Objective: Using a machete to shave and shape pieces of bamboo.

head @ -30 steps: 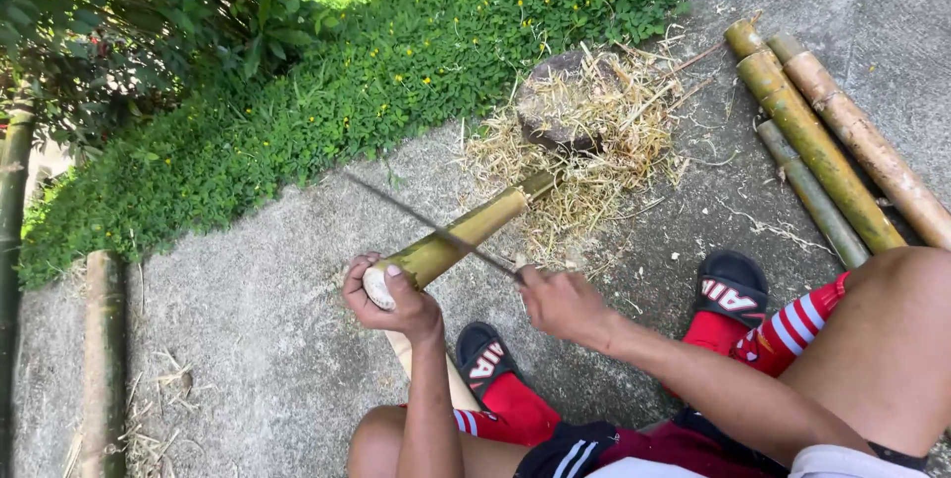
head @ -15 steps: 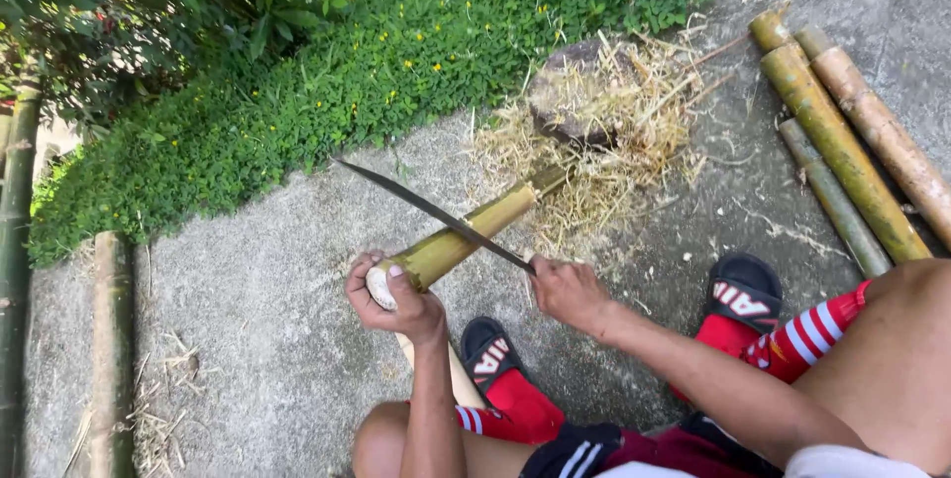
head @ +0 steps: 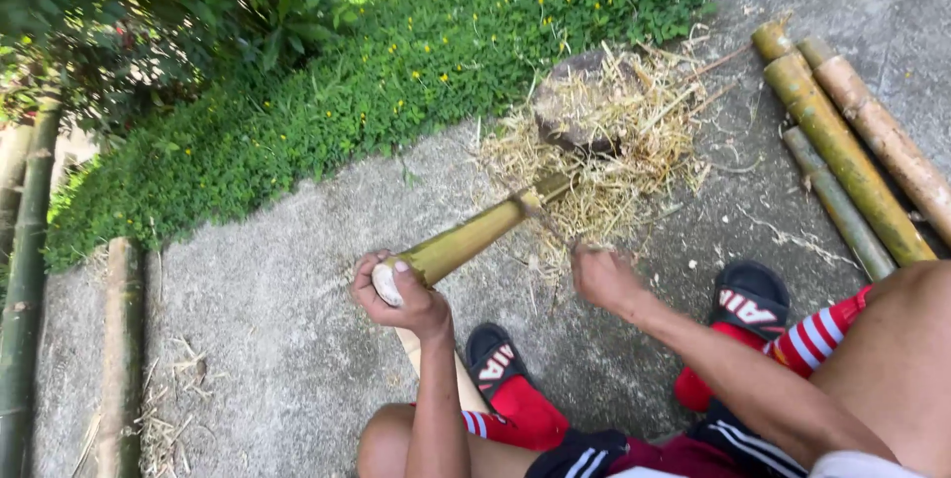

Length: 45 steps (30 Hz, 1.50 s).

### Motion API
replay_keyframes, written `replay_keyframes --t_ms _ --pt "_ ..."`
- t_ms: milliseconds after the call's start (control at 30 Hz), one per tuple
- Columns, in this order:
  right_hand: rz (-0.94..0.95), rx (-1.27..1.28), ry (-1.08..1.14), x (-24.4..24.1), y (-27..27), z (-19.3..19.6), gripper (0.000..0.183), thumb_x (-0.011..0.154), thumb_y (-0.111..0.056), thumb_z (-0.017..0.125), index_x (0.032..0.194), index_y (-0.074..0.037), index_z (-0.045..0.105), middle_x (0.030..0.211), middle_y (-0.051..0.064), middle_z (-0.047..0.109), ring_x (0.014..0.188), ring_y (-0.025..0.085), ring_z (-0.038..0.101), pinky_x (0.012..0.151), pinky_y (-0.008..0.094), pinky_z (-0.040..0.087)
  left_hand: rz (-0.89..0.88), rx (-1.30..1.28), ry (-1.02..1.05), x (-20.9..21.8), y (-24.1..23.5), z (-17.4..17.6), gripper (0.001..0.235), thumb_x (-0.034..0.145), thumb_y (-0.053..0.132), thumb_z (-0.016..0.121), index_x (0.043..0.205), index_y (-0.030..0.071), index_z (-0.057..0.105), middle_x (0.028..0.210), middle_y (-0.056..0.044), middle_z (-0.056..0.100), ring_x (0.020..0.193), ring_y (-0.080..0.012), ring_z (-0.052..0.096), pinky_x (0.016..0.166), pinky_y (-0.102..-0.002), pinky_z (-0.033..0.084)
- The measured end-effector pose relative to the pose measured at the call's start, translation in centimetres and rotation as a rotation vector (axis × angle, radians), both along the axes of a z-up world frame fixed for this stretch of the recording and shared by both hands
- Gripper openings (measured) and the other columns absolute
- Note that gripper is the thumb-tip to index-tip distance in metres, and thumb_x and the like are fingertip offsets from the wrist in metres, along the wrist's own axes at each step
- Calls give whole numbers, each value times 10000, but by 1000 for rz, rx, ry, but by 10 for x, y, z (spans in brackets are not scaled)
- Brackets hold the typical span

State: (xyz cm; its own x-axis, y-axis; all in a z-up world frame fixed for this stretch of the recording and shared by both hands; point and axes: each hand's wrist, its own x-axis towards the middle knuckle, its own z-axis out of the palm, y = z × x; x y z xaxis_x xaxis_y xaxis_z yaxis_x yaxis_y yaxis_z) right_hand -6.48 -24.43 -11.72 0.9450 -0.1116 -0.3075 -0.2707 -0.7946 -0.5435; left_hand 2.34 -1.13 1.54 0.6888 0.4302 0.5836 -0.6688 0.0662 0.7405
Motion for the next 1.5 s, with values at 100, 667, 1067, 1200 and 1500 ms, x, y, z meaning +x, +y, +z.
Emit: replay_keyframes --t_ms 100,667,1067,1200,1500 --pt "90 202 -103 -19 37 60 235 1024 -127 413 1173 9 534 642 129 635 456 286 671 351 423 549 46 106 -47 -5 -1 -2 298 898 124 654 1140 4 529 1127 -113 557 1027 -201 563 953 -376 515" --pt "194 41 -313 -12 56 26 208 1008 -123 397 1155 -24 506 553 121 646 428 297 637 388 467 516 12 -31 56 -1 7 -1 276 908 61 636 1155 -5 531 1103 -125 586 1021 -203 594 975 -372 520" --pt "68 -9 -48 16 1 -46 163 1014 -86 299 1099 -58 436 539 67 510 404 216 508 337 412 443 42 -138 96 13 14 -9 275 875 35 621 1132 -12 535 1081 -107 572 953 -190 579 888 -366 531" --pt "19 -186 -222 7 -24 -102 142 961 -131 410 1083 -107 477 557 103 549 483 270 498 453 455 366 78 -28 94 14 18 -14 295 848 19 614 1131 -12 539 1093 -97 561 956 -183 584 899 -353 538" --pt "116 207 -200 -27 46 84 198 1025 -117 426 1165 -1 504 580 131 631 409 281 650 335 416 530 -85 99 -45 -5 5 -3 356 895 203 694 1150 22 525 1119 -117 572 1057 -221 578 1001 -395 511"
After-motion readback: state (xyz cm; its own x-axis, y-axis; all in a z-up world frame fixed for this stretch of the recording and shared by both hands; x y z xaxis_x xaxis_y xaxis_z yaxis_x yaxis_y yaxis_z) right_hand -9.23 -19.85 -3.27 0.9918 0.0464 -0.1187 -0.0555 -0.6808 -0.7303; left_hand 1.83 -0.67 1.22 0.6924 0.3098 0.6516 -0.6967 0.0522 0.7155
